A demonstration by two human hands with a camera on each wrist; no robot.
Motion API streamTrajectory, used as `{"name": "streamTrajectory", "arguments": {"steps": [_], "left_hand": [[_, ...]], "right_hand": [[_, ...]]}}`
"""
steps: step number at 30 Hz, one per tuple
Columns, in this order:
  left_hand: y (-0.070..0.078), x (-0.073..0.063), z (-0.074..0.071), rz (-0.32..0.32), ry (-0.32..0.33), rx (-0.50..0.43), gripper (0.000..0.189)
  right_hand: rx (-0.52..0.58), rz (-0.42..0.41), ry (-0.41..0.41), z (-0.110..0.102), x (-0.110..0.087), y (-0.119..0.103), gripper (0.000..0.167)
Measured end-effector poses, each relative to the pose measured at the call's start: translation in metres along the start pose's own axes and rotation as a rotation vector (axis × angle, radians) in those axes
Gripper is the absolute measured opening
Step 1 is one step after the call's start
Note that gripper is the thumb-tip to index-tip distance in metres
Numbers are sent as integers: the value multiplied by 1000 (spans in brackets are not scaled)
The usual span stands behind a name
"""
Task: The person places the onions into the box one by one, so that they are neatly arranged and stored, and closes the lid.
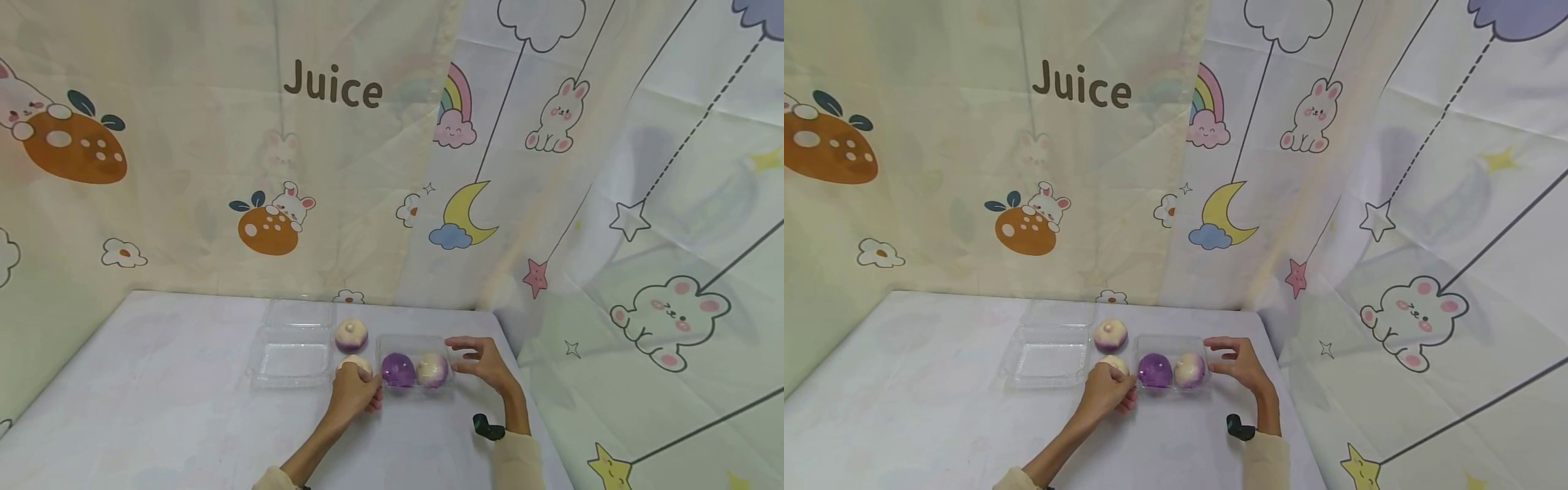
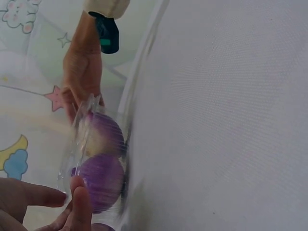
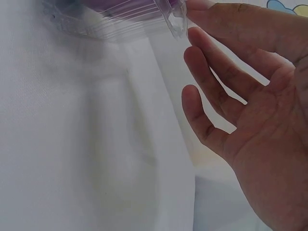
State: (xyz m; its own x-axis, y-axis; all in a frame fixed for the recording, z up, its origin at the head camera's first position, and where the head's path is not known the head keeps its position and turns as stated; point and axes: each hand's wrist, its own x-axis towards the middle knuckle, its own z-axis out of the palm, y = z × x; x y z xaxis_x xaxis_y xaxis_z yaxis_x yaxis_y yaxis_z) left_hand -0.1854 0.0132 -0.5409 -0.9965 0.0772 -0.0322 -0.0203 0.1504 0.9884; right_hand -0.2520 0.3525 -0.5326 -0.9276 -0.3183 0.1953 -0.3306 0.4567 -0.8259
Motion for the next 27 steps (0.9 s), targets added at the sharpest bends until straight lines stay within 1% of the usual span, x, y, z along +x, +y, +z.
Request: {"name": "streamTrajectory", "arguments": {"steps": [10, 17, 20, 24, 27], "left_hand": [[1, 0, -1, 9, -4, 37, 13], [0, 2, -1, 22, -28, 24, 12], [0, 2, -1, 21, -27, 22, 12], [0, 2, -1, 15, -22, 18, 12], [1, 3, -1, 8, -18, 14, 12]], "right_hand": [[1, -2, -2, 0, -1, -3, 43], [-4, 8, 14, -1, -2, -3, 47], [-10, 22, 32, 0, -2, -4, 50], [-27, 19, 46, -1, -5, -6, 53], [-52, 23, 31, -1, -7, -8, 53]]}}
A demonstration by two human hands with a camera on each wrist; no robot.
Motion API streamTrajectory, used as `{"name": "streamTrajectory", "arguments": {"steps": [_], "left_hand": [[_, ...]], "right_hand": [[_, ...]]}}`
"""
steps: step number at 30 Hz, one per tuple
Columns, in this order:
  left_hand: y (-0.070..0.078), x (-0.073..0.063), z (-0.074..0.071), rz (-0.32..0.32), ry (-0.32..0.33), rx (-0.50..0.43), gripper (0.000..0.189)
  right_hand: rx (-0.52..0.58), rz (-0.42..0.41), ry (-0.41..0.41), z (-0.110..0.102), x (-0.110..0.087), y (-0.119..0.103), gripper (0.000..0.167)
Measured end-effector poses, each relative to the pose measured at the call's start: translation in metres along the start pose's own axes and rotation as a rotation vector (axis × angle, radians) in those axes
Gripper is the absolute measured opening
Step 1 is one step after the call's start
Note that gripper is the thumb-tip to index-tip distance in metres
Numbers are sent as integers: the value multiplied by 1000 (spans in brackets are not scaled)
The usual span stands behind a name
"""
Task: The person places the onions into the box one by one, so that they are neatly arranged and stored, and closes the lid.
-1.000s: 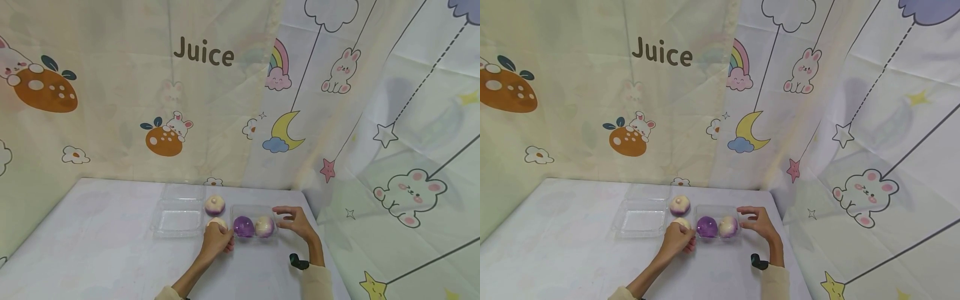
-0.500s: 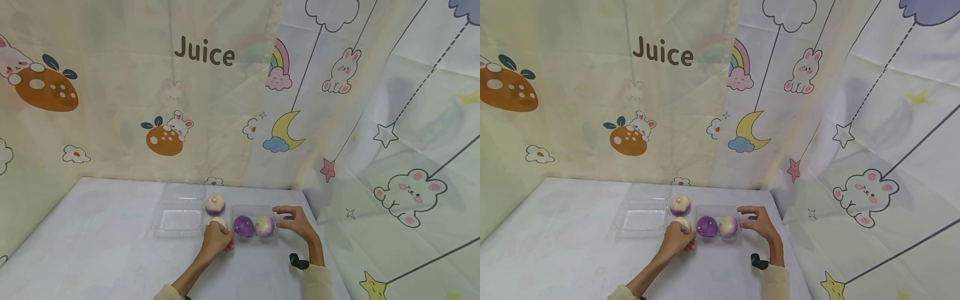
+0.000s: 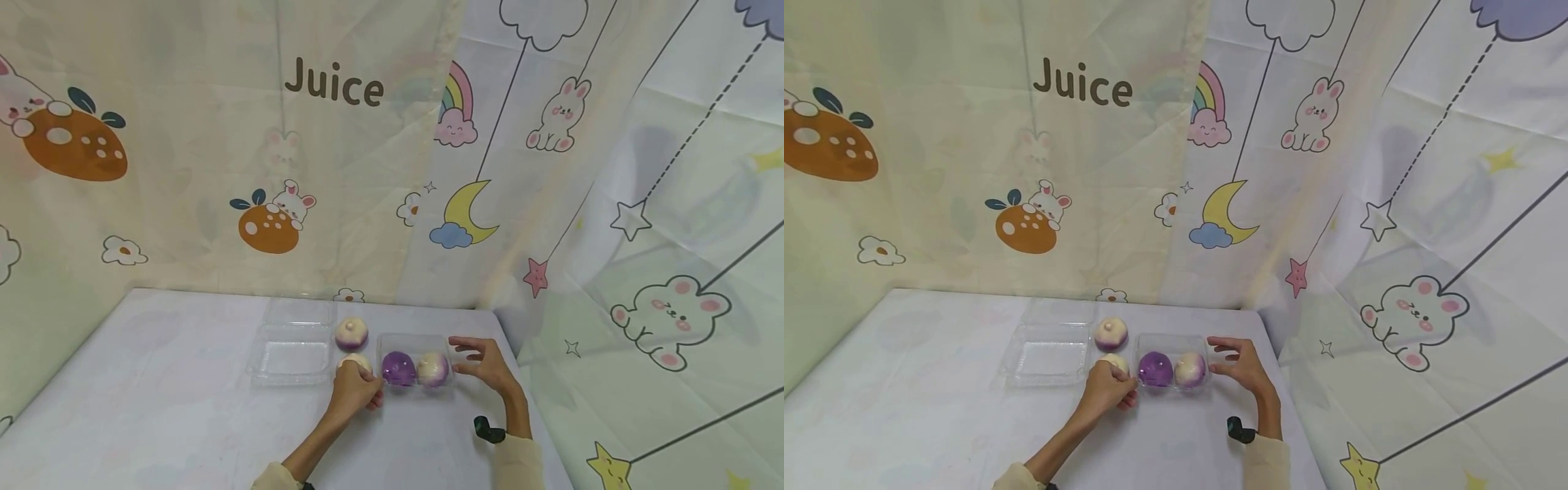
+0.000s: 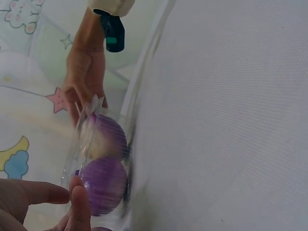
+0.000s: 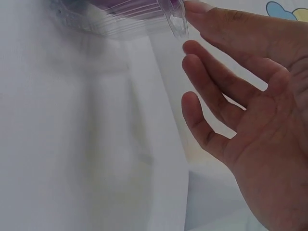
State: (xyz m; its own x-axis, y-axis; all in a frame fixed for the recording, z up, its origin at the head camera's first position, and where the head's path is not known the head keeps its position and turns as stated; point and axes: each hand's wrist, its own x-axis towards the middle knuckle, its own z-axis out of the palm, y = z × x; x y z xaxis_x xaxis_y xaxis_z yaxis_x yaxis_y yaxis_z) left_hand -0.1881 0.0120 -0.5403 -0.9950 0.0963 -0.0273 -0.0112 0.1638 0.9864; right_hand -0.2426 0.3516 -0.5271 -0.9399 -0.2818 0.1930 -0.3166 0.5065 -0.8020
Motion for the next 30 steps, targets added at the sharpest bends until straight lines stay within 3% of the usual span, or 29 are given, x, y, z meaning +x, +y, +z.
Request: {"name": "streamTrajectory", "arguments": {"steps": [9, 15, 30], "left_hand": [[0, 0, 1, -8, 11, -12, 10], [1, -1, 0, 4, 11, -25, 12], [0, -1, 4, -39, 14, -35, 13]], "right_hand": [[-66, 67, -117, 1, -12, -9, 39], [4, 194, -216, 1, -23, -18, 34], [212, 280, -237, 12, -48, -13, 38]]}}
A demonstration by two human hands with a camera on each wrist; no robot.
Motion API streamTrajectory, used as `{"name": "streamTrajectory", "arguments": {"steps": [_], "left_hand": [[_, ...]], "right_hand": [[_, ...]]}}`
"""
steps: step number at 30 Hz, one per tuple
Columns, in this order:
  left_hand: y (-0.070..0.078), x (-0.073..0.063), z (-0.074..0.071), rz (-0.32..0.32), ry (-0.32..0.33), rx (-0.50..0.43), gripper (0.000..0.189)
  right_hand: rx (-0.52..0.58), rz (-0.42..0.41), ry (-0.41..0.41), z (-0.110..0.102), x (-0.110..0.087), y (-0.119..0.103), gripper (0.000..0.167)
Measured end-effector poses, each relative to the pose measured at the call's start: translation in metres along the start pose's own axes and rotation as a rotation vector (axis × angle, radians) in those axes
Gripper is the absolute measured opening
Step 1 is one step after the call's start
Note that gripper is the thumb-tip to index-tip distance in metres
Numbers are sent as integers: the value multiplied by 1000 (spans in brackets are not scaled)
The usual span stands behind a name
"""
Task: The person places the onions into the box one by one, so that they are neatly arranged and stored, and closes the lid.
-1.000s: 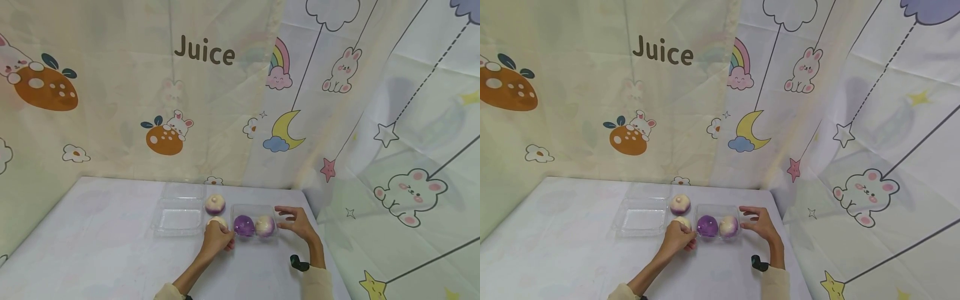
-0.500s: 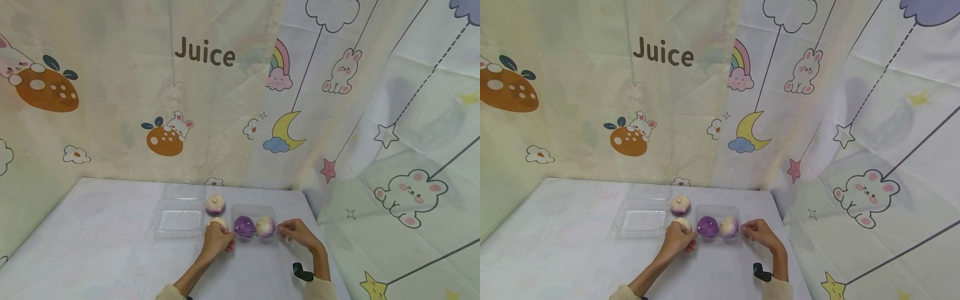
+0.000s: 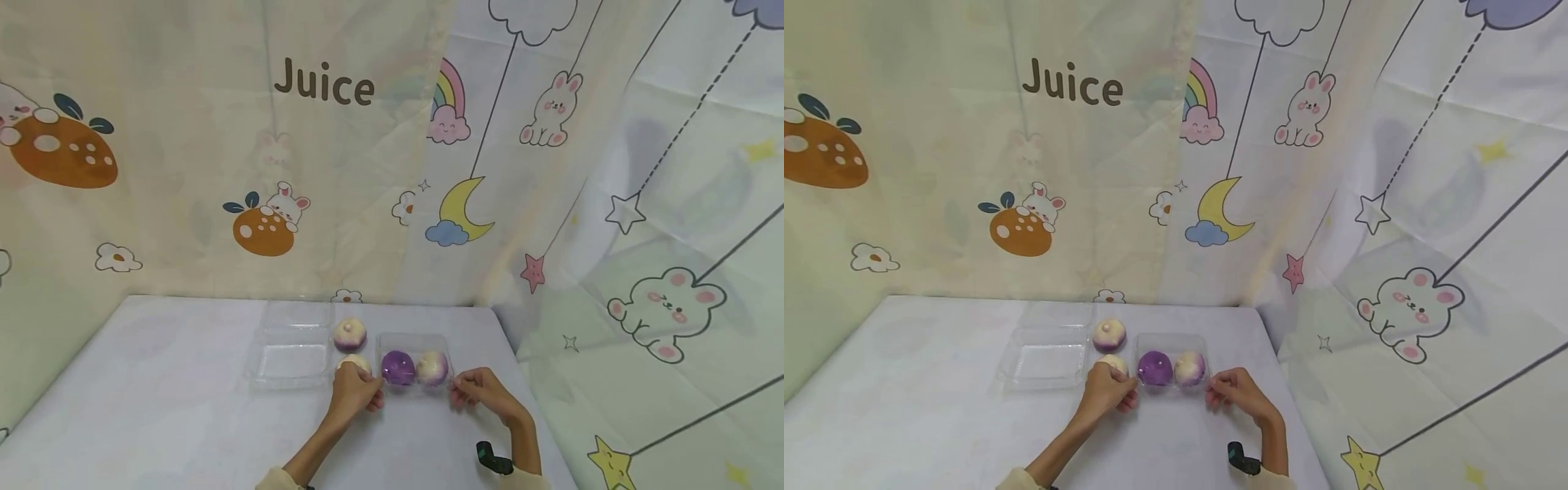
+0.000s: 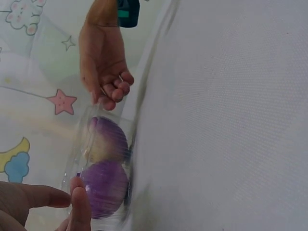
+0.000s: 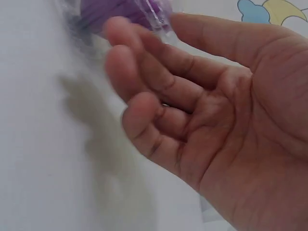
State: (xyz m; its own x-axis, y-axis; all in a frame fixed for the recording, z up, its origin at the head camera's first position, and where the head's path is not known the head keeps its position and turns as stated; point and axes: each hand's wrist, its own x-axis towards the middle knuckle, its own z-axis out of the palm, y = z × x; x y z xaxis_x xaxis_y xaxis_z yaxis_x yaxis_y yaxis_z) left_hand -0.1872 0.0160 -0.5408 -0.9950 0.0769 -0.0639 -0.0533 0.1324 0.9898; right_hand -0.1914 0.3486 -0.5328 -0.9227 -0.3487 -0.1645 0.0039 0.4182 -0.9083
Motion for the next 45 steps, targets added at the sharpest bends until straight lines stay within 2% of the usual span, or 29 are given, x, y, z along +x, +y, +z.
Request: {"name": "streamTrajectory", "arguments": {"steps": [7, 12, 18, 28, 32, 38, 45], "left_hand": [[1, -1, 1, -2, -24, -22, 15], [3, 0, 2, -10, -38, -56, 15], [4, -1, 3, -26, -55, -117, 16], [-3, 0, 8, -47, -11, -187, 19], [-4, -1, 8, -33, -12, -205, 19], [-6, -2, 8, -11, -13, -225, 20], [-10, -3, 8, -10, -19, -206, 16]], "right_hand": [[173, 33, 59, 8, 2, 8, 43], [228, 30, 93, 13, 3, 12, 45], [264, 15, 139, 19, 5, 13, 41], [285, 32, 285, 32, 12, 22, 36], [277, 32, 326, 35, 11, 20, 34], [277, 25, 344, 39, 10, 17, 33], [297, 36, 357, 41, 9, 20, 30]]}}
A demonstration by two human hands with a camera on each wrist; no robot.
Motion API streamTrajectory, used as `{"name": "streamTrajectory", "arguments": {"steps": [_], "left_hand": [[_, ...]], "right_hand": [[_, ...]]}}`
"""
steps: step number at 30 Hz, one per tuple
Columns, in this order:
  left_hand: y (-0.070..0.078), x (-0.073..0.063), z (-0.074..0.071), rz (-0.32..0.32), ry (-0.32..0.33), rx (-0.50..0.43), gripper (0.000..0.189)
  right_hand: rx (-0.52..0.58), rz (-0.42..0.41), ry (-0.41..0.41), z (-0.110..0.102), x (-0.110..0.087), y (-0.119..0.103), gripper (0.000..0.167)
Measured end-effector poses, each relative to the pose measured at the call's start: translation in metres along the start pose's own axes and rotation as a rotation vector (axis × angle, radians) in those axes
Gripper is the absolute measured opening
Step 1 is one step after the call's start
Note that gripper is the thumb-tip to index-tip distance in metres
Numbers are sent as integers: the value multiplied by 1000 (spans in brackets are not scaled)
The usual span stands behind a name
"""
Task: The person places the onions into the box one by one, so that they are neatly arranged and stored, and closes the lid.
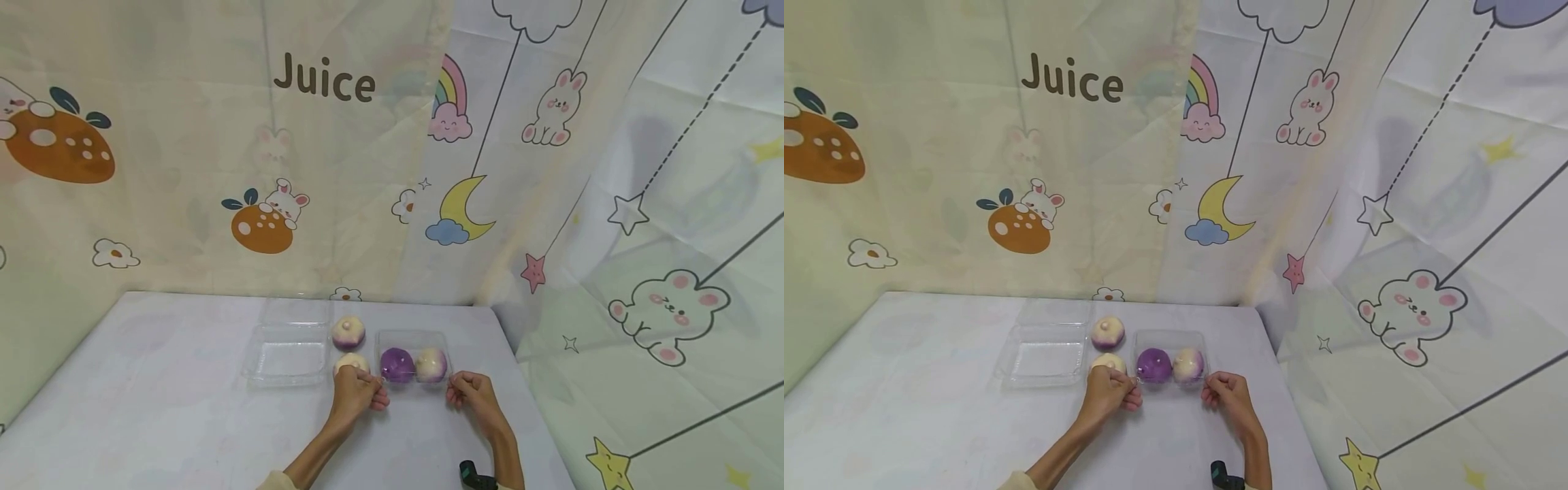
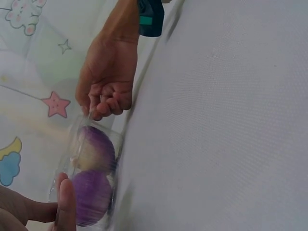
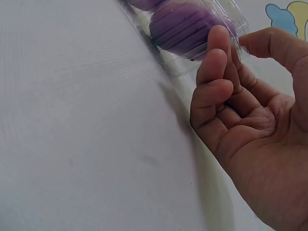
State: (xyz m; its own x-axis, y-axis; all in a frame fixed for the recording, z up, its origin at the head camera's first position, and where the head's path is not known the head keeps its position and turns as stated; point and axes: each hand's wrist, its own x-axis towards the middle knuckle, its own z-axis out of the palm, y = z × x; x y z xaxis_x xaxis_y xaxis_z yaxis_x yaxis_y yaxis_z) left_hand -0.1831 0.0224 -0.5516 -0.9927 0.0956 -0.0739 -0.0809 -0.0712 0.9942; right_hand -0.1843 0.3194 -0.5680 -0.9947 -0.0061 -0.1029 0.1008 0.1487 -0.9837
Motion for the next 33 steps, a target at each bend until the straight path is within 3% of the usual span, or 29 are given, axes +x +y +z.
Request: {"name": "streamTrajectory", "arguments": {"steps": [12, 26, 33], "left_hand": [[5, 8, 7, 24, 65, 50, 11], [6, 19, 12, 22, 112, 52, 13], [5, 21, 16, 33, 132, 74, 18]], "right_hand": [[24, 8, 36, 4, 0, -2, 28], [19, -64, 96, 8, 11, 4, 29], [34, -43, 112, 10, 13, 3, 28]]}}
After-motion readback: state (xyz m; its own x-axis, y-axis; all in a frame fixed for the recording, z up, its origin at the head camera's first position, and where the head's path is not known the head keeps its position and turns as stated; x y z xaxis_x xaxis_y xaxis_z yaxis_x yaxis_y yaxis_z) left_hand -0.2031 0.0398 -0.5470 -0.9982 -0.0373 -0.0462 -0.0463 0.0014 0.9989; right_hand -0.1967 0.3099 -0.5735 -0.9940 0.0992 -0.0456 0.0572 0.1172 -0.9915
